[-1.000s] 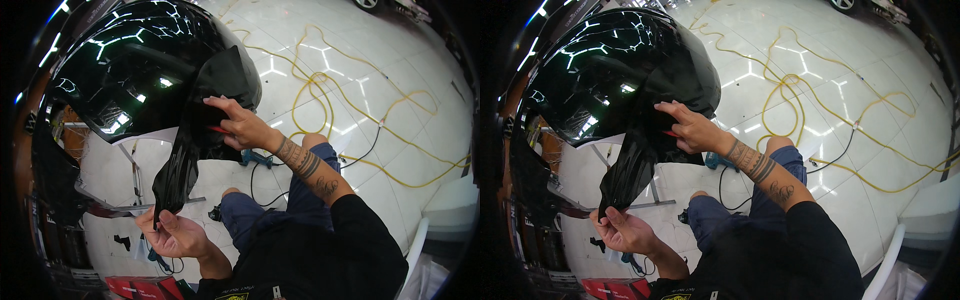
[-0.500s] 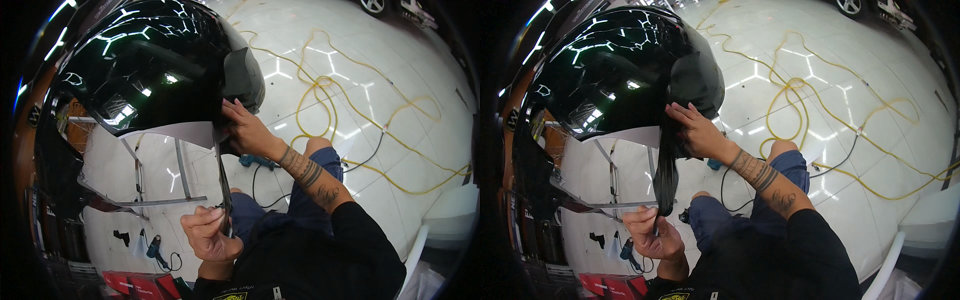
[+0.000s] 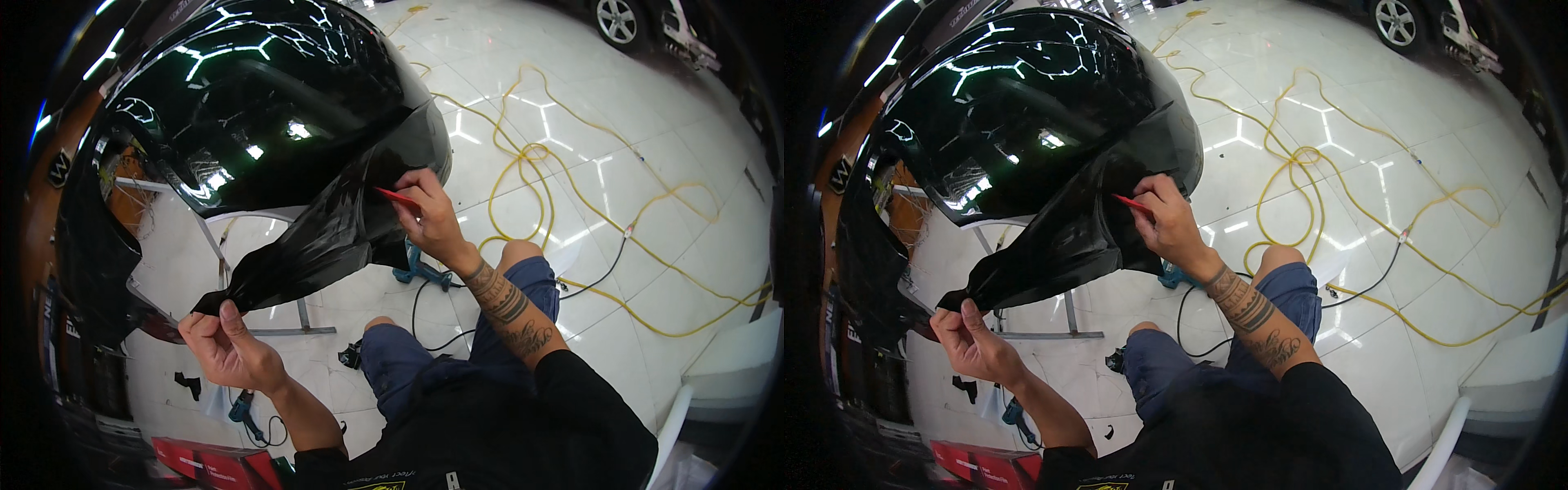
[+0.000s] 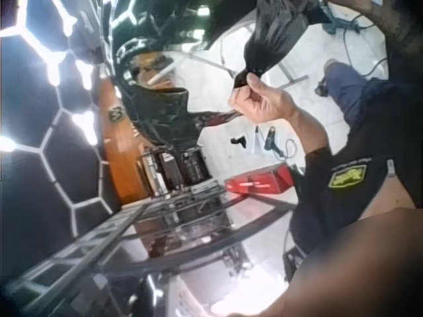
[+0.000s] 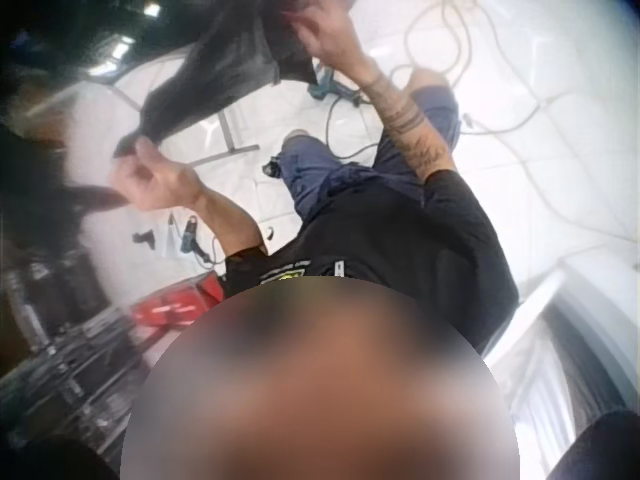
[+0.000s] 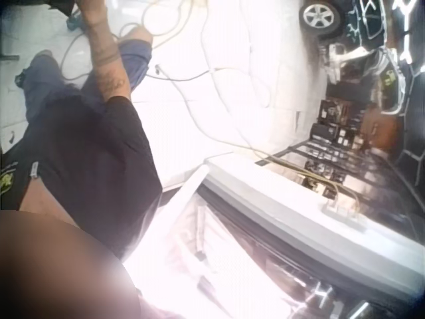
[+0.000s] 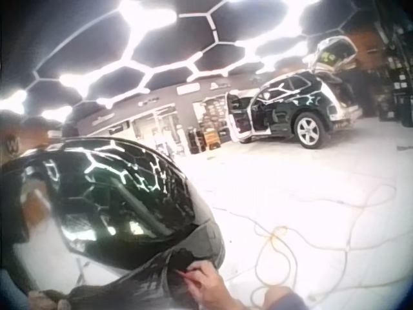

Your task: The person applies a dark protective film to a curved car fender mounted on a stand. They use a red squeegee to smooth the film, a heat gun to warm and stretch it, and a knife to trim excess edges. The person repeatedly adjusts the film and trims around the contours of the fender.

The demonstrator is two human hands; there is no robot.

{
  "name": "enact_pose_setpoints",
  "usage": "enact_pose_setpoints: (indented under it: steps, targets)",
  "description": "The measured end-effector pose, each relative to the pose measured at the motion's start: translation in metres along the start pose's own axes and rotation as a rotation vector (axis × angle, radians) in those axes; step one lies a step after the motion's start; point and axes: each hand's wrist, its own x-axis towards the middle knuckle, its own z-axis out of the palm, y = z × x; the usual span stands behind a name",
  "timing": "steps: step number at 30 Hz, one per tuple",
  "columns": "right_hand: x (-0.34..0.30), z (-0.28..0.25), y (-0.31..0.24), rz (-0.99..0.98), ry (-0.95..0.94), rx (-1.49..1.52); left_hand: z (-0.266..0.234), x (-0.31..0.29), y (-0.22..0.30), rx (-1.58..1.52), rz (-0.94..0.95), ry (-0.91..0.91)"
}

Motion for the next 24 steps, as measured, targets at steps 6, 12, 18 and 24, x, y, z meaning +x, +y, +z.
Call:
enact_pose_setpoints:
  steps: [6, 12, 18, 24]
  targets:
    - [-0.01, 0.031, 0.005, 0.015, -0.072, -0.041, -0.003, -0.013, -0.001, -0.101, -0.031, -0.072]
    - [-0.018, 0.064, 0.008, -0.011, -0.085, -0.105, -0.005, -0.021, -0.021, -0.146, -0.058, -0.147]
    - [-0.023, 0.088, 0.012, -0.01, -0.118, -0.114, -0.003, -0.019, -0.034, -0.118, -0.052, -0.146]
    - [-0.03, 0.111, 0.016, -0.001, -0.143, -0.084, -0.003, -0.018, -0.043, -0.134, -0.023, -0.127]
